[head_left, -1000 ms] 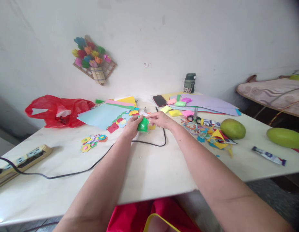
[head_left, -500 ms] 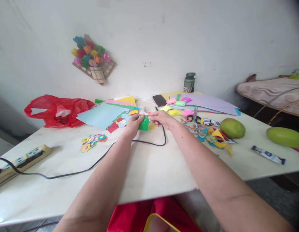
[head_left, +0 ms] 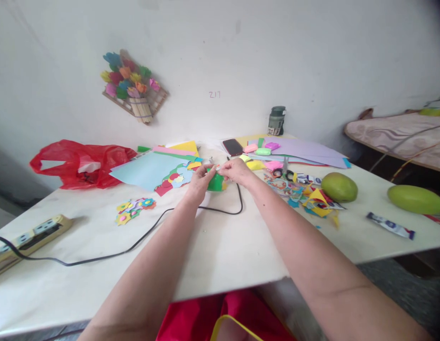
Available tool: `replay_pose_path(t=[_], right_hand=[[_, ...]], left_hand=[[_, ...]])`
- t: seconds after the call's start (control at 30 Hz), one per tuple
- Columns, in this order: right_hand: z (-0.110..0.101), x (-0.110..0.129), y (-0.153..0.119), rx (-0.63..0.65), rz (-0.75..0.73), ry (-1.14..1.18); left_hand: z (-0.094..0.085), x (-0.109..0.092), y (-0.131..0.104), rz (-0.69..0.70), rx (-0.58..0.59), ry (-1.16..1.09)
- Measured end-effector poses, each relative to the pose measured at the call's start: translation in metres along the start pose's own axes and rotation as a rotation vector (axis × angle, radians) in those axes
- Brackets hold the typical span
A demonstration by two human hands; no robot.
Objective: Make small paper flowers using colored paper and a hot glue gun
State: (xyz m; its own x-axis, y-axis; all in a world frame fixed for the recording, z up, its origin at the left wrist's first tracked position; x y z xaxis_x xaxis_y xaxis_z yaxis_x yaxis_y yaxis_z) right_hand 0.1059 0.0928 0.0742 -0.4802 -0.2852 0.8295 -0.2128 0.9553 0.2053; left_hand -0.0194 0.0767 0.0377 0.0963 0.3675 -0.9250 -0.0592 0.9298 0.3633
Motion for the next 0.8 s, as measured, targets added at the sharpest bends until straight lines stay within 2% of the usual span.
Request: replay_pose_path(t=[0.1, 0.23, 0.37, 0.47, 0.57, 0.7, 0.8], right_hand=[[-0.031, -0.008, 0.001, -0.084, 0.044, -0.010], [-0.071, -0.041, 0.000, -0.194, 0.261, -0.066], [-0.085, -0.072, -0.001, -0.168, 0.464, -0.408], [-0.093, -0.076, -0.001, -0.235, 0.489, -0.629], [-0.089, -0.065, 0.003, -0.309, 0.384, -0.564], [-0.059, -0.051, 0.008, -0.200, 0.259, -0.021], [-0.036, -0.039, 0.007, -0.114, 0.221, 0.202]], left_hand=[[0.004, -0.002, -0.003, -0.040, 0.032, -0.015], [-0.002, -0.001, -0.004, -0.065, -0.010, -0.009], [-0.004, 0.005, -0.004, -0.116, -0.036, 0.030], [-0.002, 0.007, -0.004, -0.135, -0.016, 0.032], [-0.003, 0.005, -0.005, -0.125, -0.009, 0.035], [-0.004, 0.002, -0.005, -0.114, -0.009, 0.068], [-0.005, 0.001, -0.004, -0.112, -0.010, 0.109]])
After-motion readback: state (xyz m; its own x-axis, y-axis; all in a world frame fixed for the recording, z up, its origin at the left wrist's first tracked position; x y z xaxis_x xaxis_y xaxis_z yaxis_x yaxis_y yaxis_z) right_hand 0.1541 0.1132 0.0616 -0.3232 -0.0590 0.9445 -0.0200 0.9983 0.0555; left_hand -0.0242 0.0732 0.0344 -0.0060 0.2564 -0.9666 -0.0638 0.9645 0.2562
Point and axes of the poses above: each hand's wrist, its own y-axis towards the middle knuckle, its own z-axis out of the palm, x = y × z, the point moved 9 cm from there along y, towards the middle knuckle, and after that the axes turned 6 degrees about z, right-handed, at the moved point
